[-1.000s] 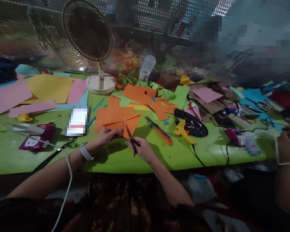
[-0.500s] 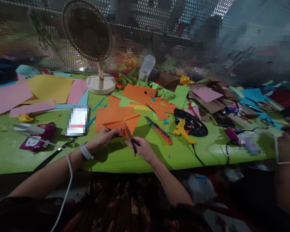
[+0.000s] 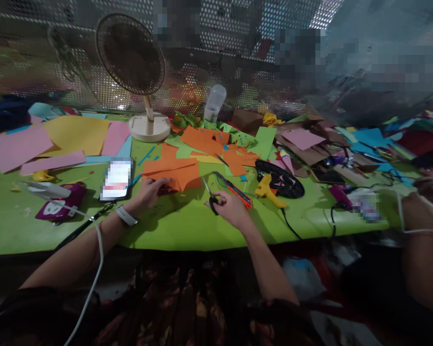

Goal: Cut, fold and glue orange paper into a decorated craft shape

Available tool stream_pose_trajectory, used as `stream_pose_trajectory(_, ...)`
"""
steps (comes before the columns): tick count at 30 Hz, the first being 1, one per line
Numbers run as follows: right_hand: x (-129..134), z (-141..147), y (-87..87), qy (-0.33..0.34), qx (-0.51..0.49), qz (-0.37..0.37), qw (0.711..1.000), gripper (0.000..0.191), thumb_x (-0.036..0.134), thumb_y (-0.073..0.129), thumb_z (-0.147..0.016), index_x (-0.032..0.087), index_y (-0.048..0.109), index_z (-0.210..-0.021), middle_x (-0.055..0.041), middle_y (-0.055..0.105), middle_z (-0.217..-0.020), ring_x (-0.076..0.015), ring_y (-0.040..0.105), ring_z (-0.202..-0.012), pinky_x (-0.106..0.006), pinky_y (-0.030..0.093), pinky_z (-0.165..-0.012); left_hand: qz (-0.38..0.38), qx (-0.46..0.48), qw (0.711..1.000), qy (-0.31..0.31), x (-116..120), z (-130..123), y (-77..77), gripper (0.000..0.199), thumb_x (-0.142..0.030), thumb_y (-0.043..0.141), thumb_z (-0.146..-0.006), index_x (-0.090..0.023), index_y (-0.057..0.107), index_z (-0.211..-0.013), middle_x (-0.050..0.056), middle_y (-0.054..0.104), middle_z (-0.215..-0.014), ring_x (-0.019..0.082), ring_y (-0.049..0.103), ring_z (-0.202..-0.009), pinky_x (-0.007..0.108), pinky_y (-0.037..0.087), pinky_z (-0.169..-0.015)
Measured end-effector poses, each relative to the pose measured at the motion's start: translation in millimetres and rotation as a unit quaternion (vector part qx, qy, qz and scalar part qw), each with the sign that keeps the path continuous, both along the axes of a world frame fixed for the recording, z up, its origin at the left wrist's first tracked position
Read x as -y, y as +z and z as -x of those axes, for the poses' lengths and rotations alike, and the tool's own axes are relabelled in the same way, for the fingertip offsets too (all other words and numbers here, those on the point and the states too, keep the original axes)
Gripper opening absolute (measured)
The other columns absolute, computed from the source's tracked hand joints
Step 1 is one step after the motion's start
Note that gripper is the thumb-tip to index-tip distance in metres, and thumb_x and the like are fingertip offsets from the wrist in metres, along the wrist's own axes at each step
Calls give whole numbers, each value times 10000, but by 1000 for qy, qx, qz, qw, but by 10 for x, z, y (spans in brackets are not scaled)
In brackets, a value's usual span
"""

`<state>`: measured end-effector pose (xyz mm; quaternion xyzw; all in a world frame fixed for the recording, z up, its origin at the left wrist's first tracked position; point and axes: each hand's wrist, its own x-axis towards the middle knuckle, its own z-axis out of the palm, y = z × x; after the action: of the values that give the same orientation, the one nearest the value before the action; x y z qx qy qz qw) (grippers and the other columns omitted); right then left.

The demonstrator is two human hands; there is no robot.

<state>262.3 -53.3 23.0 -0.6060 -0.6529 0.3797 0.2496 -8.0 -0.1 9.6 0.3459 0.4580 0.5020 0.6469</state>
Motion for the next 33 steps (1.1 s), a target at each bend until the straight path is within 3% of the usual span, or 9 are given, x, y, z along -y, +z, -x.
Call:
stream_pose_trajectory(3, -149, -145, 26, -53, 214, -68, 973, 381, 507, 709, -813, 200, 706, -1039, -21, 676, -686, -184, 575, -611, -281, 319, -523, 19, -2, 1000, -10, -14, 24, 114, 168, -255, 793, -613, -123, 695, -649, 50, 715, -697, 148, 641, -597, 337, 603, -693)
stream_pose_trajectory(8, -355, -152, 32, -9, 316, -92, 944, 312, 457, 707, -823, 196, 718, -994, -89, 738, -901, -237, 646, -772, -293, 363, -573, 61, -45, 995, -63, -8, 44, 250, 130, -205, 765, -645, -92, 702, -655, 84, 697, -662, 164, 656, -570, 317, 598, -602)
stream_pose_trajectory(13, -560, -141, 25, -23, 313, -64, 948, 250, 414, 743, -784, 204, 719, -918, -75, 727, -846, -221, 645, -736, -291, 383, -588, 76, -64, 986, -133, 75, 104, 225, 160, -226, 804, -635, -100, 717, -680, 145, 753, -807, 165, 677, -594, 274, 573, -546)
stream_pose_trajectory(18, -609, -249, 73, 23, 256, -31, 966, 250, 302, 753, -778, 202, 714, -1004, -25, 710, -751, -175, 626, -626, -284, 406, -579, 98, -79, 979, -160, 196, 198, 162, 202, -270, 815, -630, -94, 742, -695, 170, 746, -740, 188, 698, -608, 257, 541, -531)
stream_pose_trajectory(20, -522, -226, 111, 36, 284, -79, 955, 290, 269, 726, -806, 185, 711, -1084, -58, 717, -827, -213, 649, -736, -306, 434, -616, 104, -91, 978, -156, 227, 227, 152, 198, -280, 790, -667, -92, 752, -718, 167, 733, -677, 185, 688, -581, 272, 549, -553)
stream_pose_trajectory(23, -291, -35, 121, 33, 290, -215, 932, 436, 257, 633, -897, 163, 619, -1323, -147, 677, -1115, -248, 643, -875, -338, 487, -670, 114, -91, 977, -153, 260, 232, 138, 191, -290, 755, -705, -105, 760, -754, 151, 726, -625, 167, 655, -523, 270, 546, -552)
stream_pose_trajectory(25, -124, 159, 68, 92, 265, -272, 921, 481, 266, 589, -941, 213, 551, -1417, -158, 615, -1255, -223, 630, -846, -327, 506, -648, 123, -83, 975, -163, 284, 209, 124, 182, -290, 742, -714, -117, 763, -767, 138, 731, -620, 155, 633, -494, 259, 534, -538)
stream_pose_trajectory(29, 65, 445, -146, 208, 259, -338, 880, 321, 144, 518, -973, 246, 698, -1218, -126, 649, -1221, -221, 635, -961, -332, 518, -790, 130, -113, 956, -236, 361, 175, 160, 245, -378, 726, -760, -137, 772, -773, 142, 746, -668, 182, 661, -534, 268, 511, -526)
stream_pose_trajectory(33, 66, 451, -334, 235, 251, -343, 874, 266, 133, 516, -976, 212, 754, -1066, -122, 705, -1119, -217, 644, -960, -334, 499, -800, 95, -259, 891, -360, 478, 260, 355, 577, -668, 573, -839, -176, 681, -557, 139, 706, -603, 172, 593, -423, 261, 422, -427)
